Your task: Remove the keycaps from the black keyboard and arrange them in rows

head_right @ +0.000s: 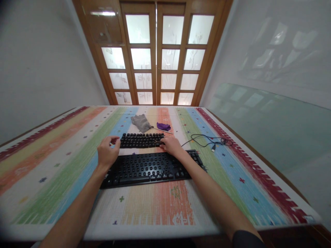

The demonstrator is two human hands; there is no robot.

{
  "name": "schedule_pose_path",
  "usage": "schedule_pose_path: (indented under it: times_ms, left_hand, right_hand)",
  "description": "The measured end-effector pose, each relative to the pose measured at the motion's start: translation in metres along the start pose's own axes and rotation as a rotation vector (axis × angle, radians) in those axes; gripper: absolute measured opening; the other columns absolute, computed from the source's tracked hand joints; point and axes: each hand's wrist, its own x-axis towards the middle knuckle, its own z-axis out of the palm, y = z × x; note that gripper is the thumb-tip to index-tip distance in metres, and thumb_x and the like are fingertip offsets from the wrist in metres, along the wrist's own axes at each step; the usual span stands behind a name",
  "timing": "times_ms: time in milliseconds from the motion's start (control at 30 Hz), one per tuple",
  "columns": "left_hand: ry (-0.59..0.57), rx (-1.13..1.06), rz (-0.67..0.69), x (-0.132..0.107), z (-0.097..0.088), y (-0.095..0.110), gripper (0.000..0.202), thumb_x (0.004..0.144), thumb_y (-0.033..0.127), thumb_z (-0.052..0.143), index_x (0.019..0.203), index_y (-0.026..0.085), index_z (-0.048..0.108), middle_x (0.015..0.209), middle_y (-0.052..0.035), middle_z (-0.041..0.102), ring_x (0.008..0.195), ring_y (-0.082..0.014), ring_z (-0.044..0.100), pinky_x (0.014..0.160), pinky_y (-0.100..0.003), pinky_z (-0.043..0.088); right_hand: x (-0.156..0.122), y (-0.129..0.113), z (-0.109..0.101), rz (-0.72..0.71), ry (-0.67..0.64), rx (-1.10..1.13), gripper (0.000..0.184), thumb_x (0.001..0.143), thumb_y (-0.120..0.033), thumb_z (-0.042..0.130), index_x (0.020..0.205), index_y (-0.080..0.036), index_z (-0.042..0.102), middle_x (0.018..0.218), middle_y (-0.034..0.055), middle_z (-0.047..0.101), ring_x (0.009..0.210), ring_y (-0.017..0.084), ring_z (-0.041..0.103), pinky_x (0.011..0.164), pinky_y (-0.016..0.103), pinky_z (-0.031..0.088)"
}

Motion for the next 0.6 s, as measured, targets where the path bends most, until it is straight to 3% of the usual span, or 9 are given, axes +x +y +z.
schedule_pose_path:
  times_ms: [267, 433, 600]
  left_hand:
    - [-0.016, 0.008, -0.057, 0.003, -0.003, -0.008, 0.019, 0.083, 0.026, 0.048, 0.086, 0.017, 0.065, 0.083, -0.0073, 0.067, 0.078, -0.0213, 0.062, 0.082, -0.036, 0.05]
    - [-0.048, 0.001, -0.183, 0.006, -0.002, -0.025, 0.024, 0.081, 0.017, 0.042, 0.091, 0.017, 0.064, 0.094, -0.0098, 0.07, 0.092, -0.0235, 0.065, 0.088, -0.038, 0.05]
    - [-0.103, 0.011, -0.308, 0.006, 0.004, -0.042, 0.027, 0.076, 0.012, 0.042, 0.093, 0.016, 0.063, 0.098, -0.0113, 0.071, 0.096, -0.0248, 0.066, 0.094, -0.042, 0.049]
  right_hand:
    - [0.003, 0.014, -0.001, -0.023, 0.105, 0.051, 0.021, 0.09, -0.032, 0.059, 0.099, -0.019, 0.074, 0.099, 0.0092, 0.073, 0.09, 0.021, 0.065, 0.072, 0.026, 0.04]
    - [0.003, 0.033, -0.01, -0.01, 0.207, 0.081, 0.03, 0.092, -0.038, 0.053, 0.087, -0.016, 0.074, 0.086, 0.0094, 0.073, 0.077, 0.019, 0.062, 0.065, 0.026, 0.034]
    - [-0.006, 0.038, -0.012, 0.002, 0.185, 0.111, 0.032, 0.091, -0.037, 0.051, 0.087, -0.015, 0.074, 0.084, 0.0097, 0.073, 0.077, 0.02, 0.063, 0.065, 0.027, 0.035]
